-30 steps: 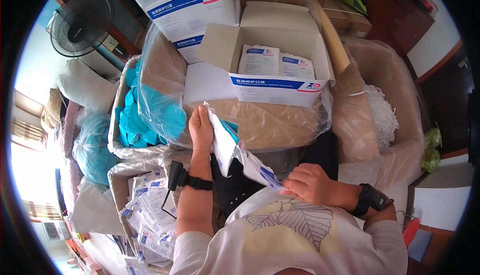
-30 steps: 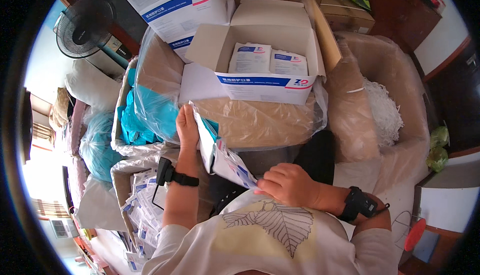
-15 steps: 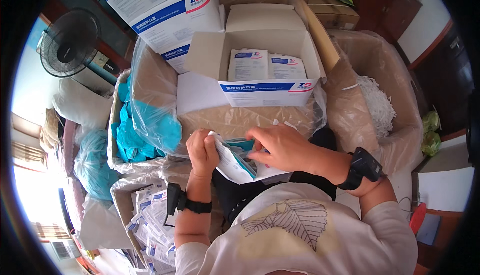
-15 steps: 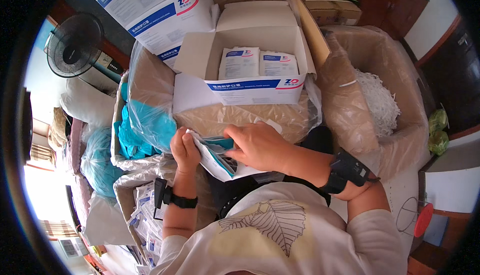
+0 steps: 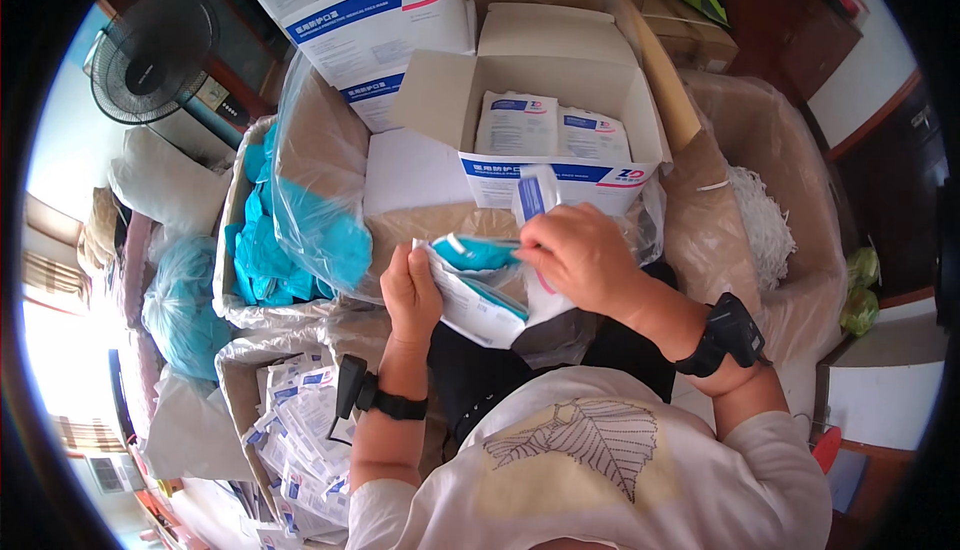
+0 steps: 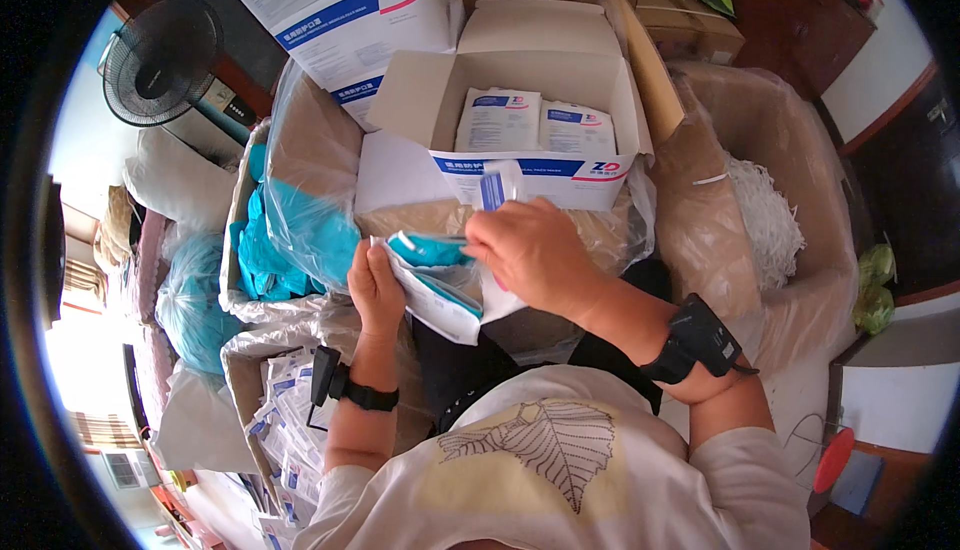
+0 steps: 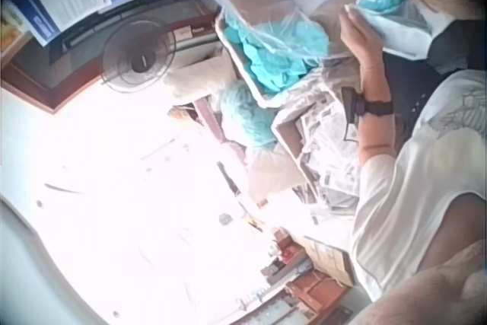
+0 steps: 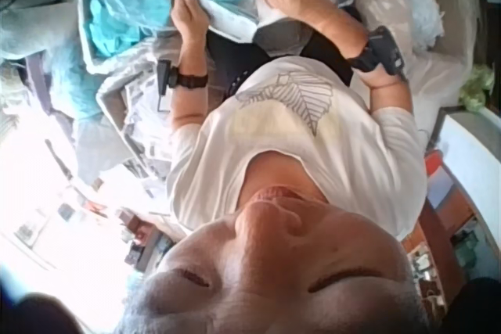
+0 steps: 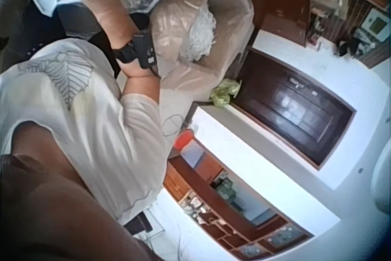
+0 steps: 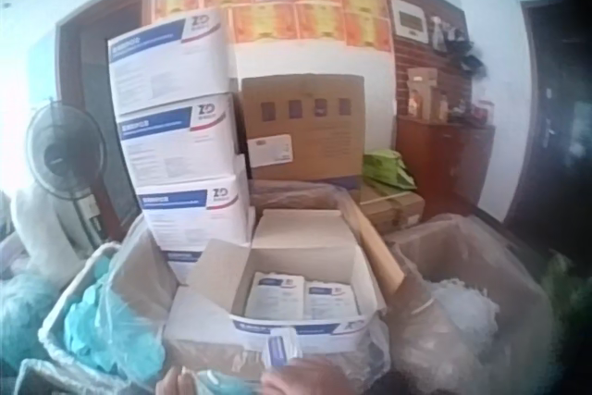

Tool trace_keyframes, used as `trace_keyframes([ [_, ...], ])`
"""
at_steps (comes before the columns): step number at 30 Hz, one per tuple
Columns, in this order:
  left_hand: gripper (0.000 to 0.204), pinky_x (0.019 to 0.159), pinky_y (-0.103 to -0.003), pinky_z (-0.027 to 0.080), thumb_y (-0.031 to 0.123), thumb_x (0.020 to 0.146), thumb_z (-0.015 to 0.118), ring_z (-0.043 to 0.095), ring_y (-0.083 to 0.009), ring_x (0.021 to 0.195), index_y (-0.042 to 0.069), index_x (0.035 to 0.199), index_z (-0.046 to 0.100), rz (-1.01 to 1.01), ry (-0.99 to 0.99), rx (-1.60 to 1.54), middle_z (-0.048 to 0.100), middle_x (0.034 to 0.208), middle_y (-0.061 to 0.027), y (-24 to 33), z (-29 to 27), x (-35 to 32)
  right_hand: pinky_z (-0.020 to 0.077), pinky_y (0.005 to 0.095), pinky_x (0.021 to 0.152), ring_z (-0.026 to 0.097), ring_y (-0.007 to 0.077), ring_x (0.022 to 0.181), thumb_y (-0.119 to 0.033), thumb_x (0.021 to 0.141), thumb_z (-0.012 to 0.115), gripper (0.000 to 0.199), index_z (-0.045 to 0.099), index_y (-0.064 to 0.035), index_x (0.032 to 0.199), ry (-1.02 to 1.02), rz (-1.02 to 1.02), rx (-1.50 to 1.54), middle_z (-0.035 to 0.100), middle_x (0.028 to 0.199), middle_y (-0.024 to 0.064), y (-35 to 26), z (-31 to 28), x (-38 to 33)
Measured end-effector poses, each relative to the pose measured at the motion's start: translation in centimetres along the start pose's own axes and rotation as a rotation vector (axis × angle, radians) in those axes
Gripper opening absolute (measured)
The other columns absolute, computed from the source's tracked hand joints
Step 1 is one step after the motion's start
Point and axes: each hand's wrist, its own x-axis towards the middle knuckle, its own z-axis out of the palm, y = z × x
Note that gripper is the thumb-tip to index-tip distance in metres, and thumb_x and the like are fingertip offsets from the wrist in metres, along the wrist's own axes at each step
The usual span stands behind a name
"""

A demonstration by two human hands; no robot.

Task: The person is unpacking medical masks from individual paper envelopes and inspecting or sorting them.

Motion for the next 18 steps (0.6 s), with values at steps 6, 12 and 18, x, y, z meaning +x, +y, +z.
trace_keyframes([
  [6, 0.024, 0.046, -0.029, 0.034, 0.017, 0.091, 0.041, 0.040, -0.0148, 0.047, 0.000, 0.078, 0.052, -0.026, 0.051, -0.101, 0.045, 0.053, -0.0087, 0.8, 1.3, 1.4, 0.0383, 0.0286, 0.076, 0.053, 0.0163, 0.082, -0.016, 0.083, 0.056, 0.022, 0.052, -0.0069, 0.102, 0.414, 0.194, 0.397, 0.059, 0.091, 0.0052, 0.0, -1.2, 0.5],
  [12, 0.025, 0.044, -0.028, 0.031, 0.015, 0.091, 0.042, 0.037, -0.0139, 0.048, 0.001, 0.071, 0.045, -0.046, 0.128, -0.025, 0.042, 0.054, -0.0076, -2.0, -0.1, 0.0, 0.0417, 0.0263, 0.081, 0.051, 0.0107, 0.091, -0.022, 0.087, 0.052, 0.026, 0.053, -0.0047, 0.107, 0.198, 0.469, 1.345, 0.057, 0.096, 0.0031, 2.9, -6.2, -0.4],
  [18, 0.020, 0.045, -0.030, 0.033, 0.011, 0.088, 0.042, 0.043, -0.0216, 0.048, 0.001, 0.072, 0.046, 0.022, 0.124, 0.022, 0.045, 0.055, -0.0103, -0.7, -0.9, 0.3, 0.0449, 0.0319, 0.068, 0.059, 0.0216, 0.078, -0.025, 0.082, 0.057, 0.024, 0.053, -0.0041, 0.093, -0.489, 0.243, 0.384, 0.060, 0.084, 0.0126, -1.7, -1.7, -0.6],
])
